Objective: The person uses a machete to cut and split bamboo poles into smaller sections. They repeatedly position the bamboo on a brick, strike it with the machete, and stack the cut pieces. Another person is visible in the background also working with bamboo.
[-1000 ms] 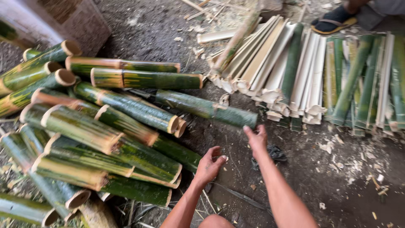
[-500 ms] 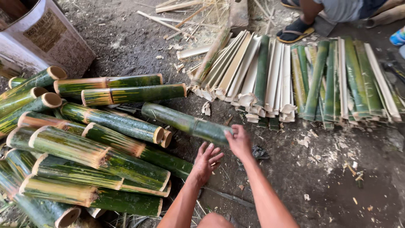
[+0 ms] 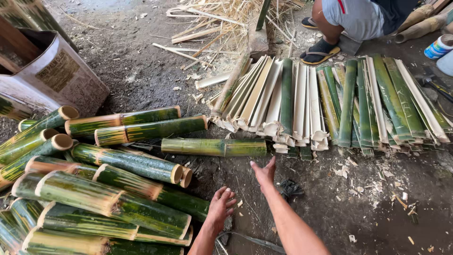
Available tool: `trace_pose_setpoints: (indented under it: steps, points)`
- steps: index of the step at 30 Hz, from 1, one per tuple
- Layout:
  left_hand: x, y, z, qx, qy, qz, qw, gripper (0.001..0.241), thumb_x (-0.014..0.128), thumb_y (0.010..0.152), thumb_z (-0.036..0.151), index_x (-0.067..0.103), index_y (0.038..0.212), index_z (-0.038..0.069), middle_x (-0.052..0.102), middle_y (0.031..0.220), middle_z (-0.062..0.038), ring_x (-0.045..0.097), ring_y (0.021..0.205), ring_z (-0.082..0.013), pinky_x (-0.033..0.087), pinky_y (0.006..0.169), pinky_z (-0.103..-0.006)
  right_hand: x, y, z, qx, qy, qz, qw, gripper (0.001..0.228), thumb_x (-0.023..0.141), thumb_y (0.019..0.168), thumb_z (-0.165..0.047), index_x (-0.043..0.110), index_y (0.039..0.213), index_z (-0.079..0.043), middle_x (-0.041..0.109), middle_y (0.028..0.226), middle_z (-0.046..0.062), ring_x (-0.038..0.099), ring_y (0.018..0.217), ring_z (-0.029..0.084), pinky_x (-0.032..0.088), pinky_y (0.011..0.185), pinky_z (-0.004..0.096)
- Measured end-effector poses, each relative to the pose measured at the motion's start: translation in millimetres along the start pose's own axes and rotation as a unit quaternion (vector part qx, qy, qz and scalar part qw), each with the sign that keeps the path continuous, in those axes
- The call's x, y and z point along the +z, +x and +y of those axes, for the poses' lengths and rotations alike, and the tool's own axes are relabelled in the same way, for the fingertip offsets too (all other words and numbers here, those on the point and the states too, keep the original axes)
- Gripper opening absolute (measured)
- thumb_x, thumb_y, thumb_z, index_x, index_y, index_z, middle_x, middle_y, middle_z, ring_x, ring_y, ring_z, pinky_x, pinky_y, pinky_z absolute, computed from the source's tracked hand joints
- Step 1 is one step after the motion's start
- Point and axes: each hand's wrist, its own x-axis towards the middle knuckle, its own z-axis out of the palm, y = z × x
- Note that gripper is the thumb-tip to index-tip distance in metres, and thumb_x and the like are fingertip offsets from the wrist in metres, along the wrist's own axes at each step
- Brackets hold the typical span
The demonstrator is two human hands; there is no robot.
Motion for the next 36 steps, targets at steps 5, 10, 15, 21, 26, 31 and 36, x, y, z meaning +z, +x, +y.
trace_pose_setpoints:
  steps: [5, 10, 15, 21, 26, 31, 36]
  points:
    - [15.1, 7.8, 8.6, -0.025, 0.012, -0.011, 1.000, 0.065, 0.058, 0.096, 0.046, 0.040, 0.154, 0.022, 0.064, 0.142, -0.004, 0.062, 0.126, -0.0227, 0.048, 0.102, -0.0424, -5.9, 14.5, -17.2, 0.139, 0.121, -0.201, 0.962, 0.130, 0.083, 0.072, -0.036, -0.010, 0.161, -0.016, 0.051, 0.159, 0.019, 0.046, 0.146, 0.032, 0.035, 0.114, 0.048]
    - [22.3, 12.2, 15.9, -0.008, 0.004, -0.024, 1.000, 0.067, 0.059, 0.096, 0.045, 0.038, 0.154, 0.020, 0.063, 0.144, -0.007, 0.062, 0.128, -0.0255, 0.047, 0.106, -0.0445, 10.0, 17.8, -25.1, 0.050, 0.017, -0.039, 0.998, 0.095, 0.089, 0.075, -0.035, 0.039, 0.152, -0.013, 0.047, 0.147, 0.020, 0.049, 0.133, 0.033, 0.046, 0.108, 0.048]
    - [0.8, 16.4, 19.6, -0.002, 0.009, -0.036, 0.999, 0.068, 0.057, 0.096, 0.045, 0.036, 0.156, 0.021, 0.061, 0.147, -0.007, 0.060, 0.132, -0.0276, 0.046, 0.106, -0.0451, 8.3, 47.8, -39.1, 0.035, 0.054, -0.033, 0.997, 0.083, 0.091, 0.079, -0.028, 0.039, 0.142, -0.009, 0.054, 0.135, 0.015, 0.051, 0.120, 0.029, 0.046, 0.101, 0.048]
    - [13.2, 33.0, 14.7, -0.013, -0.111, 0.045, 0.993, 0.080, 0.054, 0.096, 0.053, 0.022, 0.161, 0.020, 0.039, 0.161, -0.014, 0.044, 0.146, -0.0351, 0.039, 0.117, -0.0532, -47.1, -66.5, -54.8, 0.117, 0.148, -0.117, 0.975, 0.063, 0.081, 0.077, -0.007, 0.048, 0.131, -0.004, 0.067, 0.124, 0.013, 0.065, 0.116, 0.026, 0.055, 0.103, 0.044]
    - [17.3, 30.7, 29.2, 0.032, -0.218, 0.029, 0.975, 0.090, 0.050, 0.096, 0.064, 0.018, 0.163, 0.013, 0.033, 0.162, -0.023, 0.037, 0.148, -0.0380, 0.031, 0.120, -0.0533, -126.1, -148.3, -94.3, 0.068, 0.161, -0.052, 0.983, 0.064, 0.081, 0.074, -0.006, 0.047, 0.128, 0.000, 0.068, 0.113, 0.017, 0.071, 0.102, 0.026, 0.066, 0.087, 0.044]
    - [65.5, 16.5, 61.4, 0.011, -0.399, -0.053, 0.915, 0.080, 0.058, 0.088, 0.057, 0.040, 0.153, 0.013, 0.050, 0.149, -0.020, 0.049, 0.136, -0.0372, 0.037, 0.115, -0.0566, -173.4, -192.5, -120.9, -0.070, -0.010, -0.087, 0.994, 0.041, 0.083, 0.080, -0.019, 0.062, 0.111, -0.001, 0.072, 0.087, 0.017, 0.068, 0.077, 0.021, 0.059, 0.072, 0.037]
    - [55.6, -34.6, 100.7, 0.140, -0.387, -0.152, 0.899, 0.071, 0.073, 0.087, 0.037, 0.043, 0.147, 0.011, 0.055, 0.138, -0.012, 0.053, 0.126, -0.0308, 0.042, 0.114, -0.0516, -197.9, -201.0, -115.0, -0.156, 0.141, -0.118, 0.971, 0.039, 0.076, 0.081, -0.026, 0.058, 0.106, -0.001, 0.069, 0.089, 0.008, 0.066, 0.073, 0.014, 0.060, 0.061, 0.033]
